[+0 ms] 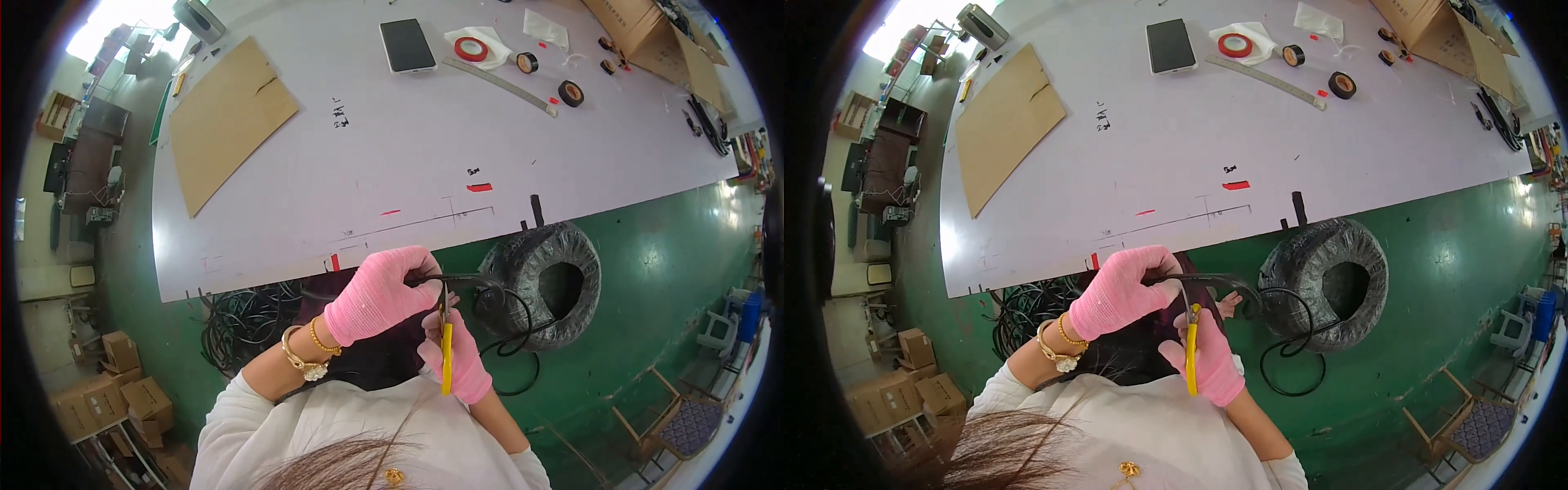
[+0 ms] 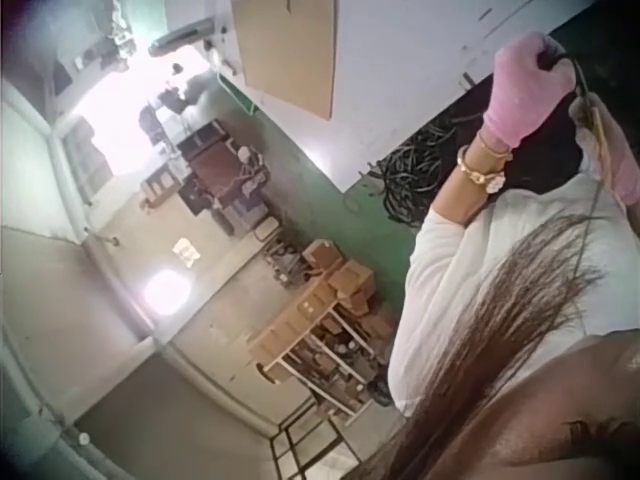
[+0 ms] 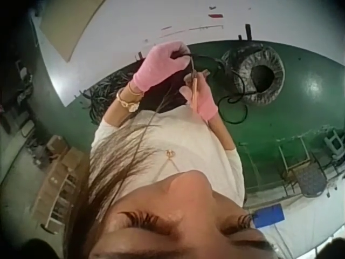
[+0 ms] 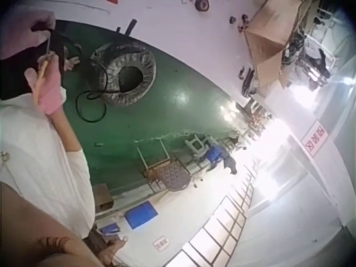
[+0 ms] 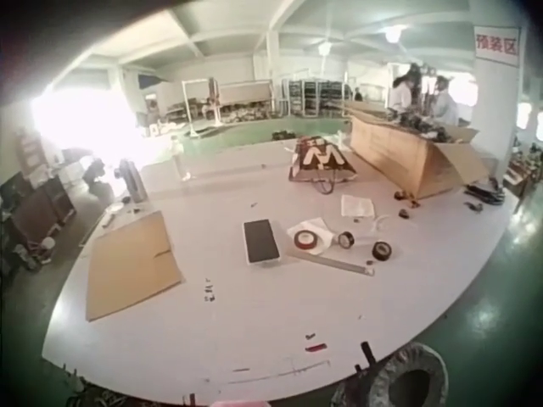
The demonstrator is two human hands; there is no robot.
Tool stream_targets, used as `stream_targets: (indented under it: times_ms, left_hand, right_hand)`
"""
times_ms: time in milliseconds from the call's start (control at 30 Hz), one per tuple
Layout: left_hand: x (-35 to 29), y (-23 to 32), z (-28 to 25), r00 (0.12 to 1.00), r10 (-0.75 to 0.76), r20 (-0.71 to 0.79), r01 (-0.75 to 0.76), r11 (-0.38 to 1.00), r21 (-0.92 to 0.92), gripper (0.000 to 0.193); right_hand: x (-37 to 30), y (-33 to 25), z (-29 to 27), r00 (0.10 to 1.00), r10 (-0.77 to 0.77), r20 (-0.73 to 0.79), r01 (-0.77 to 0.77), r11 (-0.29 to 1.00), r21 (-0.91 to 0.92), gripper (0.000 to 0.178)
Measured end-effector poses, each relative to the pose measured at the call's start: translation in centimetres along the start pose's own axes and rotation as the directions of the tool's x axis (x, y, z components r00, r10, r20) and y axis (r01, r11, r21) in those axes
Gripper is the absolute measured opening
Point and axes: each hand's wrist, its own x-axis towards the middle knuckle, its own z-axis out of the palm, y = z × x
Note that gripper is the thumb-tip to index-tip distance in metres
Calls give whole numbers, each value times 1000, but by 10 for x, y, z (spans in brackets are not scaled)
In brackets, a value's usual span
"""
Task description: The recorder measures and cuts thick black cables using snips at a workbench in a factory.
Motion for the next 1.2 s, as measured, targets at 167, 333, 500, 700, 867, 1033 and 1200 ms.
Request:
stream_targets:
  times_ms: [167, 333, 500, 700, 867, 1033, 1200]
  left_hand:
    - [-5, -2, -4, 1000, 20, 0, -20, 1000, -15, 8]
    - [-7, -3, -8, 1000, 0, 10, 1, 997, -72, 7]
    - [-5, -4, -9, 999, 41, -7, -42, 998, -52, 7]
    - [-2, -6, -11, 1000, 7, -20, -5, 997, 76, 20]
    - [3, -4, -17, 988, 75, 137, -53, 986, -156, 49]
    - [16, 6, -29, 897, -75, 435, 171, 968, -184, 64]
    - [24, -1, -33, 803, -12, 596, 285, 885, -367, 52]
  right_hand:
    - [2, 9, 5, 987, -147, 61, 151, 986, -64, 27]
    - [-1, -5, 11, 998, -61, 31, 62, 998, -6, 20]
    - [1, -5, 15, 998, -56, -9, 57, 996, 69, 9]
    - [5, 2, 13, 998, 44, -35, -32, 959, 282, 15]
    - [-5, -31, 11, 1000, -26, 12, 27, 995, -93, 8]
    - [-8, -26, 9, 999, -14, -47, 1, 962, -273, 7]
    - [-11, -36, 9, 990, 128, -50, -135, 973, -186, 4]
